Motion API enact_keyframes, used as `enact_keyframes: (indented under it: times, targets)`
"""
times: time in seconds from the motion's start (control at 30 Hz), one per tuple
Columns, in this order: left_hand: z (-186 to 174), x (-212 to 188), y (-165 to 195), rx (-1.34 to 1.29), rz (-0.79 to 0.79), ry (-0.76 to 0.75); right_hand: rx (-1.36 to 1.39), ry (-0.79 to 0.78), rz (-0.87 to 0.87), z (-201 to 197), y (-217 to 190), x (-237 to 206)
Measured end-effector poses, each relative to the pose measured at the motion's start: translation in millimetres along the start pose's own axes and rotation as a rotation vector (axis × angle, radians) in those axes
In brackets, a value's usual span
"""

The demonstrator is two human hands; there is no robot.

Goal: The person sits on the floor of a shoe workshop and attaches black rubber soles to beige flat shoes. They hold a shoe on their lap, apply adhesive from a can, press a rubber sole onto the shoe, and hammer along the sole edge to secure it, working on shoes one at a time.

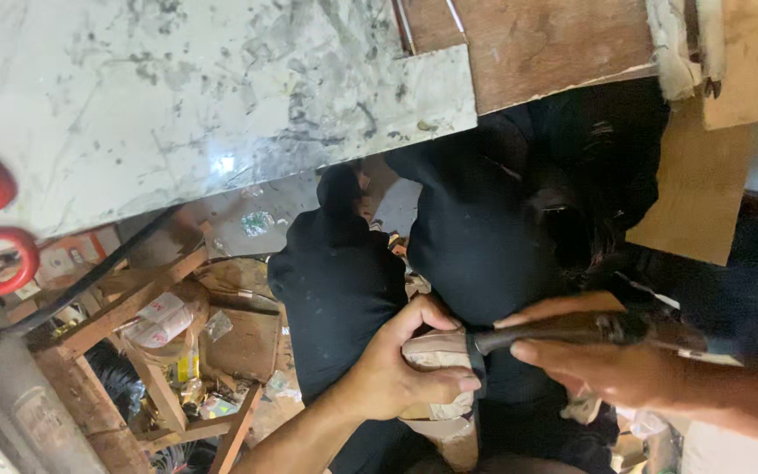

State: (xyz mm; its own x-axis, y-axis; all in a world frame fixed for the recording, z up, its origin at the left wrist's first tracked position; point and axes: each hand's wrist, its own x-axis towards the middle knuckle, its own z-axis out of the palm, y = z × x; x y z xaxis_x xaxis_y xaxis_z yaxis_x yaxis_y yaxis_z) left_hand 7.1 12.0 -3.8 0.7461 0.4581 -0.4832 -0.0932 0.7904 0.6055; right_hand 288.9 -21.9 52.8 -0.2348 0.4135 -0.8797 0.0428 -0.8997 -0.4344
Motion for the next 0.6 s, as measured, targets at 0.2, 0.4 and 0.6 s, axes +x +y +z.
enact_keyframes:
  times: [0.2, 0.4, 0.6]
  targets:
    - [-9.2, -7.5, 18.3, 0.043, 0.113, 0.056, -0.055, 0.080, -0.131, 25.1, -32.8, 8.8]
    - [17.9, -57.6, 26.2, 0.137, 0.532, 0.066, 0.034, 0.056, -0.568, 71.6, -8.3, -40.2]
    - [53.1, -112.5, 30.6, 0.519, 0.783, 0.240, -0.637, -0.001, -1.051, 117.9, -36.8, -91.4]
